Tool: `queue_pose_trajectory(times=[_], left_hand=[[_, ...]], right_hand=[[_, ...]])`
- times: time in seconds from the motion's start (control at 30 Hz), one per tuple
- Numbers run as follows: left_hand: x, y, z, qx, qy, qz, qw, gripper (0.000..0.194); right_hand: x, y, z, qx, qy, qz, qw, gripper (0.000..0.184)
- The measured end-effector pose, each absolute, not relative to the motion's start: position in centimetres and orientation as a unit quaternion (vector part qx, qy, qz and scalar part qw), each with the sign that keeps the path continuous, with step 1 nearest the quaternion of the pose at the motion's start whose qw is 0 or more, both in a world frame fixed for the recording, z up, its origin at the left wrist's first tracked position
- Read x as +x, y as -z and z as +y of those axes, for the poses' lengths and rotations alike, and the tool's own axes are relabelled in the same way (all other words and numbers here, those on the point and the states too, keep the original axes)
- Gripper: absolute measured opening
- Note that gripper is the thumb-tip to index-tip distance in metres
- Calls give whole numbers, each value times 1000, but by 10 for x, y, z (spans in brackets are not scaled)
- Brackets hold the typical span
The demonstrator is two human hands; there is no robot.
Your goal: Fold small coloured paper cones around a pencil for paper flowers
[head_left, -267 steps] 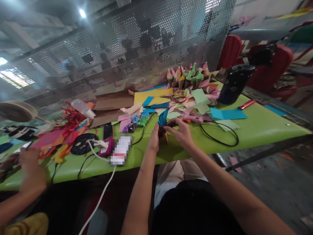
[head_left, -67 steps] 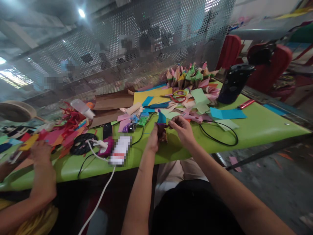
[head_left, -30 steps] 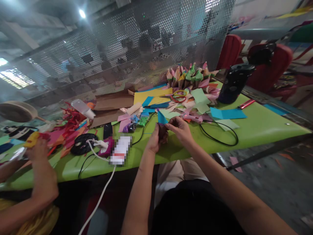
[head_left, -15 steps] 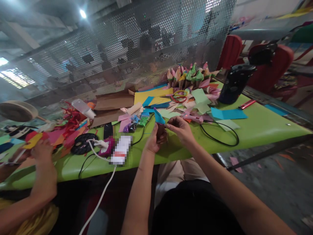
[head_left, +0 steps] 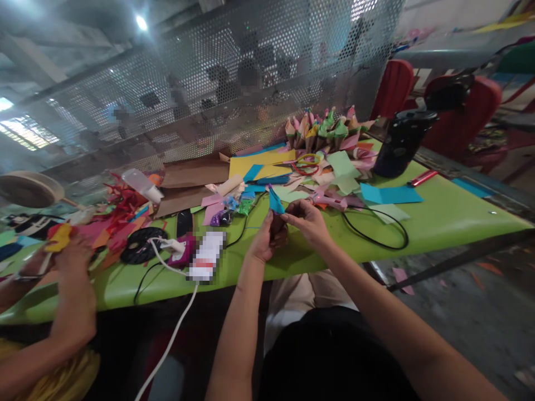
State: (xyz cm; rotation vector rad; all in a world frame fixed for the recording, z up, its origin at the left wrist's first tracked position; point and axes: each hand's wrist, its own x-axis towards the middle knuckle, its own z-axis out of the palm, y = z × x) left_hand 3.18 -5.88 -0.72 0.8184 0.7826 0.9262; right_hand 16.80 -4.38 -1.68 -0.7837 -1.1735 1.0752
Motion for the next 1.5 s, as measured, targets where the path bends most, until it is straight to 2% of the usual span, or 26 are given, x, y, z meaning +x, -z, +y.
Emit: queue_pose_trajectory(times=[0.3, 0.53, 0.9, 1.07, 1.3, 1.5], left_hand=[[33, 12, -55, 381, -410, 343, 754, 61], [29, 13, -53, 370, -429, 329, 756, 60], [35, 6, -59, 395, -413, 371, 732, 60], [39, 3, -60, 369, -456, 374, 718, 51], [44, 10, -59, 364, -509, 412, 663, 49], [43, 13, -59, 390, -487, 403, 669, 59]], right_hand=[[168, 15, -45, -361, -433, -530, 633, 38], [169, 15, -44, -332, -495, -501, 627, 39], [168, 18, -43, -350, -451, -529, 628, 39], [168, 18, -43, -330, -497, -498, 629, 45], [168, 16, -42, -356, -481, -491, 634, 48], [167, 16, -41, -339, -491, -486, 639, 46]])
